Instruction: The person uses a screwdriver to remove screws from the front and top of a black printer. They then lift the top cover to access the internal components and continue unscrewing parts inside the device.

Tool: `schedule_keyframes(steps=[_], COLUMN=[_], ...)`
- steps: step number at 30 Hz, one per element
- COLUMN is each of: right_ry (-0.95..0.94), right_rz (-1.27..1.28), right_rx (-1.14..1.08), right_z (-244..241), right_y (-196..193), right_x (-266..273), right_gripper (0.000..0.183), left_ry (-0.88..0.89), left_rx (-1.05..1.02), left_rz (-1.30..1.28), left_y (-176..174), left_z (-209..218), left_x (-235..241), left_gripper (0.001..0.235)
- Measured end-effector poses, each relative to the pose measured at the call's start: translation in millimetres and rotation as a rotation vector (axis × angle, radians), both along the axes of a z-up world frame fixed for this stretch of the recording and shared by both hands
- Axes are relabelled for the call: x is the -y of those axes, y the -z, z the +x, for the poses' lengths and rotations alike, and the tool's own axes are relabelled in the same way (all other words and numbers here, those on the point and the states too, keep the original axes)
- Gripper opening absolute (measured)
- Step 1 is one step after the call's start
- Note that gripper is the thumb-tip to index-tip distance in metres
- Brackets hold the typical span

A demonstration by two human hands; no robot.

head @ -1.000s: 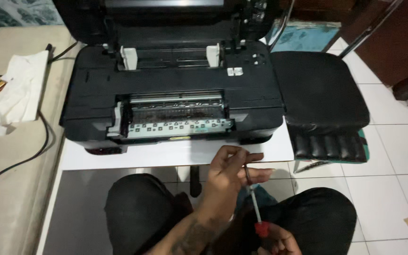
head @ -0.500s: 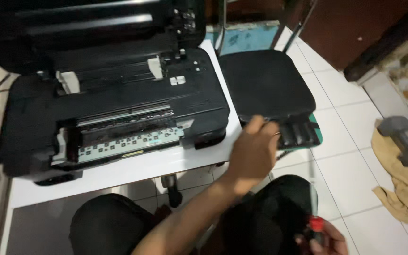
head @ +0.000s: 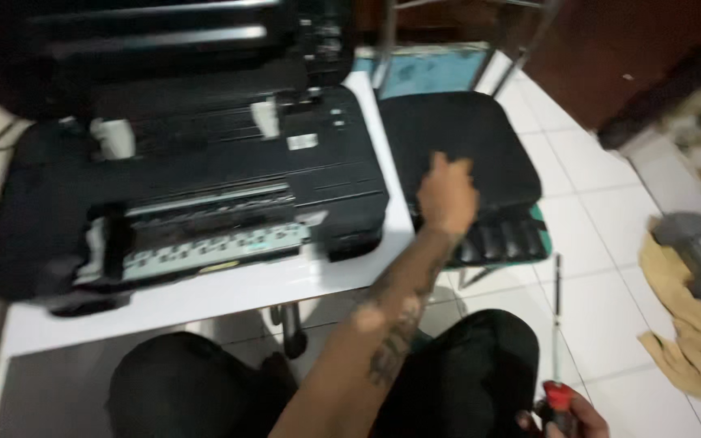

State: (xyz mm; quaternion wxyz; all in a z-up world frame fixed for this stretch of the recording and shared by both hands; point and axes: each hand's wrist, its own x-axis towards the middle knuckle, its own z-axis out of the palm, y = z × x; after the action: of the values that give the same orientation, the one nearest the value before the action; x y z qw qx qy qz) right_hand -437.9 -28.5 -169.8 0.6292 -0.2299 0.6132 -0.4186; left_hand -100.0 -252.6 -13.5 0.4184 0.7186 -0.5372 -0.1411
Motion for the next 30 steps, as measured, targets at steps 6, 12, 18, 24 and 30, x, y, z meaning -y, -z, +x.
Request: schedule_keyframes(steps=[6, 12, 18, 24, 30], right_ry=[0.161, 0.128, 0.338, 0.314, 0.348], right_rz=[-0.538, -0.488, -0.464, -0.551, -0.451], right_rx=[-0.116, -0.060, -0.096, 0.000, -0.059], right_z=[68, 76, 119, 107, 126], right_y=[-63, -91, -155, -135, -162], right_x=[-49, -39, -41, -46, -47], right_gripper=[0.058, 0.056, 0.047, 0.051, 0.049], left_ry=[0.018, 0.092, 0.090, 0.097, 0.124], left_rx=[-0.081, -0.180, -0.168, -0.061, -0.029], left_rz=[0.069, 0.037, 0.000, 0.077, 0.054], left_y=[12, 20, 29, 8, 12], left_z=[9, 20, 22, 18, 20], left_x=[9, 12, 20, 6, 6], left_gripper=[0.012, 0.037, 0.024, 0.010, 0.009])
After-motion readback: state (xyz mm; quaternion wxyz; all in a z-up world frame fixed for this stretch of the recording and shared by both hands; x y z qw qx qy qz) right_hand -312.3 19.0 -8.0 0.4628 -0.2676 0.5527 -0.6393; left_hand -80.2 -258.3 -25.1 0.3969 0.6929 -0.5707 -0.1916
